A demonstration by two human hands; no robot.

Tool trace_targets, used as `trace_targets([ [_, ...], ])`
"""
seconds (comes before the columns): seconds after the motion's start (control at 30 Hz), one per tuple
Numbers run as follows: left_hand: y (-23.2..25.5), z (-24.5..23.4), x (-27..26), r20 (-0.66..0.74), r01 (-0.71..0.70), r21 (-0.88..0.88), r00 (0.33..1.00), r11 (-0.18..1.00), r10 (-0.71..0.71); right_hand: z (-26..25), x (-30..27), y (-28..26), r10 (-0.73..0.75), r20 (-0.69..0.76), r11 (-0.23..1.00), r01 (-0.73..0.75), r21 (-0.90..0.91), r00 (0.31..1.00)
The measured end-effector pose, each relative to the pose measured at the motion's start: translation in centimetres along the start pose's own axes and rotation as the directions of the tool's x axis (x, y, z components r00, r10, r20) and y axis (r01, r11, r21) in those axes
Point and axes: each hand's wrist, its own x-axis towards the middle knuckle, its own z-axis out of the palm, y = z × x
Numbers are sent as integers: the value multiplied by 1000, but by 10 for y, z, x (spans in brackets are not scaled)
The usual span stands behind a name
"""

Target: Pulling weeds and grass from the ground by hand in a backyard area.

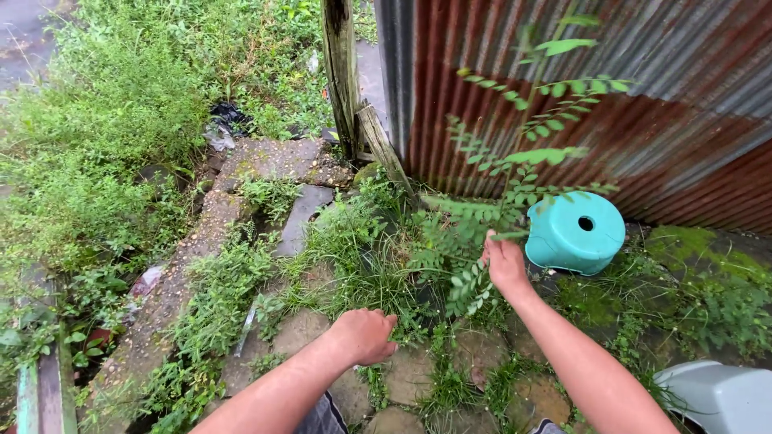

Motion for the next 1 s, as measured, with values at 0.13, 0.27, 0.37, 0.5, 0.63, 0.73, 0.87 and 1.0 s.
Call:
trace_targets([
  [0.13,-3,3,4,-35,33,-89,999,996,-36,12,-18,3,15,-1,994,-14,108,1000],
  [0.27,-7,29,58,-454,-27,-155,890,988,-47,17,-39,-20,22,3,982,-23,186,1000],
  [0.37,-6,15,117,-557,-50,-157,829,986,-46,34,-33,-3,4,-52,979,7,202,999],
  [0.5,-12,22,223,-799,-293,-50,585,955,137,35,-25,1,-14,-92,975,34,218,996],
  [0.63,9,34,279,-772,-275,-47,620,960,140,35,-33,14,-29,-95,976,49,214,995],
  [0.73,11,56,300,-718,-176,56,677,983,162,42,-43,8,-44,-7,980,44,196,999],
  [0.87,0,66,277,-673,-176,-32,731,984,109,53,-52,1,-108,76,984,96,148,991],
  [1.0,81,95,271,-876,-474,50,402,879,266,-11,-77,-40,-37,-57,999,38,8,998],
])
